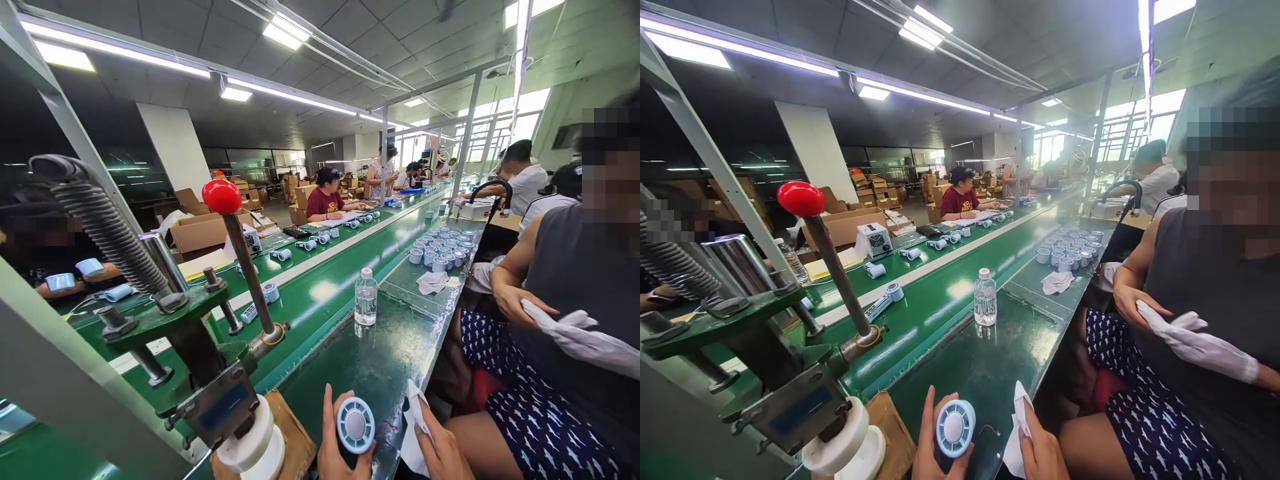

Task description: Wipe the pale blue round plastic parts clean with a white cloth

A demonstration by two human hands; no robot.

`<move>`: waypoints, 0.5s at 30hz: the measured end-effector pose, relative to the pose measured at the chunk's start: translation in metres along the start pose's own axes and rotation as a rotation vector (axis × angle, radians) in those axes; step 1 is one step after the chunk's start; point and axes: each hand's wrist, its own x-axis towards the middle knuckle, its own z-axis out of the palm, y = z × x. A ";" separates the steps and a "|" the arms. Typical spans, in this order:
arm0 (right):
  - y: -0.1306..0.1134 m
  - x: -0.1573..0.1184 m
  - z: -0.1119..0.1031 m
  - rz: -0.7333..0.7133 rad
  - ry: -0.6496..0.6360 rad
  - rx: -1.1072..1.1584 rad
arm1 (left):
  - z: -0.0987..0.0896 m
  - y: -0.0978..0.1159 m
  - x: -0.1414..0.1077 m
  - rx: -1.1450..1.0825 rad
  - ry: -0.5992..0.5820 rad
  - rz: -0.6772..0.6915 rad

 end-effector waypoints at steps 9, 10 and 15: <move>-0.001 0.002 -0.014 0.000 -0.127 0.078 | -0.001 0.008 -0.003 0.027 0.004 -0.016; -0.005 0.000 -0.014 -0.008 -0.122 0.088 | -0.001 0.009 -0.003 0.036 0.009 -0.014; -0.034 -0.012 -0.012 -0.002 -0.058 0.085 | 0.000 0.011 -0.004 0.091 0.014 -0.059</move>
